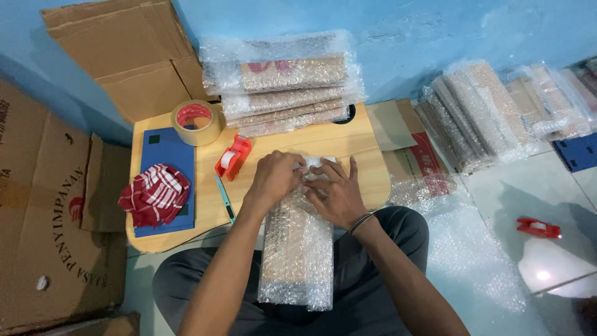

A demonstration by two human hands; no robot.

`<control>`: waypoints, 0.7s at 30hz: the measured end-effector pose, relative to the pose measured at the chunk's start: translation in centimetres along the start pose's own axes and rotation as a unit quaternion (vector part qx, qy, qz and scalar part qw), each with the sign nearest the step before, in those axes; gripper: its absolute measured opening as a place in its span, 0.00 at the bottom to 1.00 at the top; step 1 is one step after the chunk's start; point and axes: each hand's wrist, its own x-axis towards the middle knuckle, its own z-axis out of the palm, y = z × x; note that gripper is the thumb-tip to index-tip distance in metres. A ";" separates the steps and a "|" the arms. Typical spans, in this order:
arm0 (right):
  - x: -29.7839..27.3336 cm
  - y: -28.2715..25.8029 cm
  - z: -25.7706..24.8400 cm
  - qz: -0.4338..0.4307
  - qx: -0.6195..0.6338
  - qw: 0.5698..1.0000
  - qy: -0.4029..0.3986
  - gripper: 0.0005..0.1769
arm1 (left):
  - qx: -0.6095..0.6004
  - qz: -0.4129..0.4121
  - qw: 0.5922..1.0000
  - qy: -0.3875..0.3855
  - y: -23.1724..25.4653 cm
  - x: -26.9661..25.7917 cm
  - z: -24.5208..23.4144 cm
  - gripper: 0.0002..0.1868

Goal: Wrapping rectangular items in bubble wrap and securing them with adhesive tape for shipping.

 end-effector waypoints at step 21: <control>-1.0 0.4 1.1 0.004 0.041 0.998 0.039 0.14 | 0.241 0.062 0.957 -0.149 0.0 -2.1 -0.9 0.25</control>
